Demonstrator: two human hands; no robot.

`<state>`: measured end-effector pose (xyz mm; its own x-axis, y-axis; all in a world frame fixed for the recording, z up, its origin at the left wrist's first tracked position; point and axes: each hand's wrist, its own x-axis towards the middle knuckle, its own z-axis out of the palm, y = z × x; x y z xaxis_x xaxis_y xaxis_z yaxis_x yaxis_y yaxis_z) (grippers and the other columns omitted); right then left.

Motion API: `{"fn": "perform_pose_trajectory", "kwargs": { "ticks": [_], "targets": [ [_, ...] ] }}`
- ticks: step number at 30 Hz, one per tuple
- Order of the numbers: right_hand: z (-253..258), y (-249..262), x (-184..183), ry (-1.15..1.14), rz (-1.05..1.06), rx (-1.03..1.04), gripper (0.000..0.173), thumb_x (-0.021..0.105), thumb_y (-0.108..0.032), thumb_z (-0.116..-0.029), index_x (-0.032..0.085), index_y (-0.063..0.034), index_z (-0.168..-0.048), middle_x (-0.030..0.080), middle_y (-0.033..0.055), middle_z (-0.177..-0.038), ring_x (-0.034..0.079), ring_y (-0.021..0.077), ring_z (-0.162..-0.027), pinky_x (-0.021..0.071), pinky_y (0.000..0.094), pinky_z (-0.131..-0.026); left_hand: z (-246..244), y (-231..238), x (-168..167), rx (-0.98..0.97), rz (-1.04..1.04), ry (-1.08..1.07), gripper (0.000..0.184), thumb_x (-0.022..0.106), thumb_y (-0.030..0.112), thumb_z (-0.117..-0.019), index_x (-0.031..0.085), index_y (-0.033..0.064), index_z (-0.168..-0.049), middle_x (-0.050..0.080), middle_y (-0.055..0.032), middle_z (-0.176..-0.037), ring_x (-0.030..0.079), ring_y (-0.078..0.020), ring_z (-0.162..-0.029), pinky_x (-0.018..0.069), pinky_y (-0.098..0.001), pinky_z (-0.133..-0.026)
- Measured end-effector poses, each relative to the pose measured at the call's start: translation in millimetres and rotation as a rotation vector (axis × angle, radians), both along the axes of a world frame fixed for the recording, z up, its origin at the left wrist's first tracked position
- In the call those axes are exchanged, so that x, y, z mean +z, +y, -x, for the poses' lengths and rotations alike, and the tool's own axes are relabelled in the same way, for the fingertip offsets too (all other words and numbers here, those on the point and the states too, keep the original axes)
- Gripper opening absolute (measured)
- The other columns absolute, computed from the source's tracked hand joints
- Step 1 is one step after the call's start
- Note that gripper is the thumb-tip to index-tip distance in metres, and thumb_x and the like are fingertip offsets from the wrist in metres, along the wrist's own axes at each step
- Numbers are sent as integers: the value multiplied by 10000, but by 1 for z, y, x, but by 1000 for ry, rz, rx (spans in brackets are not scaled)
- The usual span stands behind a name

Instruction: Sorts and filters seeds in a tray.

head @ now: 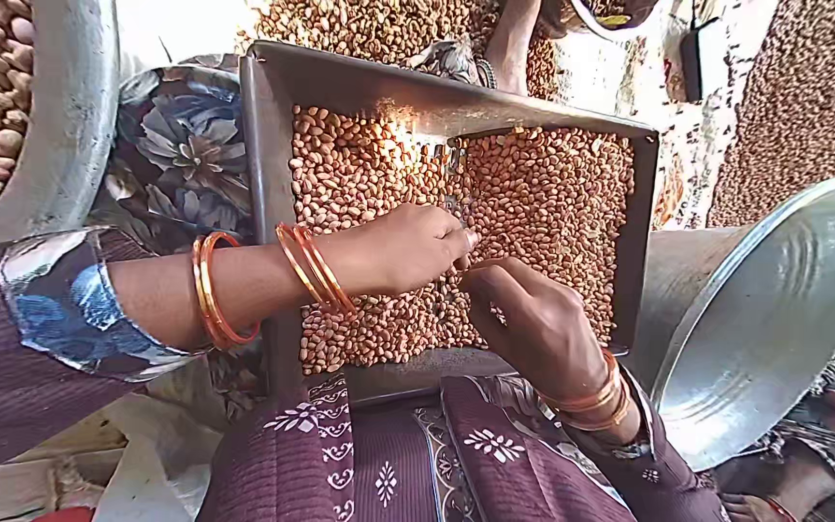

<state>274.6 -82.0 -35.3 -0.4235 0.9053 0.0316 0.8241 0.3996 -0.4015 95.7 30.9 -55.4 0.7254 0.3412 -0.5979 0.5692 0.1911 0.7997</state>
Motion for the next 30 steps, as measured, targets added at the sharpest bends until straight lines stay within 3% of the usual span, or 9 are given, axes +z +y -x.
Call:
{"fn": "perform_pose_trajectory", "kwargs": {
  "ticks": [3, 5, 8, 11, 17, 21, 24, 27, 30],
  "targets": [
    [-5, 12, 32, 133, -107, -15, 108, 659, -45, -970, 759, -55, -1010, 754, 141, -1104, 734, 148, -1009, 587, 212, -823, -6, -3, 4, 274, 476, -68, 491, 290, 389, -1127, 633, 68, -981, 626, -9, -751, 624, -77, -644, 513, -210, -590],
    [-19, 23, 44, 65, -153, -105, 132, 644, -62, -992, 760, -43, -1052, 752, 128, -1067, 738, 135, -906, 605, 237, -743, -5, -1, 3, 397, 676, -115, 456, 329, 367, -1129, 624, 99, -907, 601, 6, -709, 589, -74, -614, 482, -191, -559],
    [-39, 40, 34, -290, 65, -306, 241, 557, -238, -1065, 706, -70, -1151, 721, 123, -976, 724, 236, -746, 604, 412, -634, -2, 10, 8, 540, 670, -168, 359, 420, 260, -1104, 648, 117, -866, 574, 32, -683, 502, -17, -524, 390, -129, -457],
    [-20, 51, -8, -513, 478, -419, 412, 563, -335, -1064, 534, 16, -1279, 631, 269, -1082, 683, 449, -775, 545, 603, -639, 5, 28, 19, 697, 605, -251, 321, 407, 243, -1106, 642, 125, -922, 538, 53, -673, 443, 16, -463, 350, -101, -405],
    [-1, 53, -14, 89, 353, -72, 402, 486, -121, -1044, 510, -86, -1444, 636, 106, -1261, 713, 158, -811, 633, 354, -656, 13, 49, 22, 950, 520, -320, 222, 437, 162, -1093, 648, 96, -1107, 586, 21, -790, 537, -12, -554, 476, -114, -518],
    [-20, 47, 5, -398, 407, -308, 270, 503, -252, -1081, 616, -45, -1213, 679, 151, -878, 682, 341, -689, 544, 518, -596, 18, 55, 24, 910, 373, -306, 247, 438, 159, -1099, 681, 114, -1112, 577, 24, -825, 551, -24, -617, 474, -122, -555],
    [-3, 40, 1, -565, 897, -260, 429, 488, -394, -1088, 577, -2, -1236, 684, 223, -967, 695, 421, -951, 535, 579, -817, 19, 57, 23, 850, 301, -280, 291, 430, 192, -1101, 717, 144, -1081, 572, 30, -820, 544, -36, -628, 448, -133, -542],
    [-1, 25, -8, -30, 809, 154, 335, 522, -285, -1059, 592, -25, -1258, 706, 138, -1031, 716, 269, -881, 583, 428, -774, 19, 56, 20, 759, 244, -238, 301, 439, 242, -1099, 724, 170, -1035, 607, 38, -831, 550, -27, -631, 423, -132, -518],
    [0, 41, -11, 248, 490, 180, 283, 580, -189, -1026, 625, -38, -1261, 716, 77, -1104, 721, 116, -824, 626, 286, -705, 19, 53, 21, 710, 175, -203, 296, 458, 237, -1096, 724, 169, -987, 598, 55, -781, 525, -14, -596, 403, -133, -503]
  ]
}}
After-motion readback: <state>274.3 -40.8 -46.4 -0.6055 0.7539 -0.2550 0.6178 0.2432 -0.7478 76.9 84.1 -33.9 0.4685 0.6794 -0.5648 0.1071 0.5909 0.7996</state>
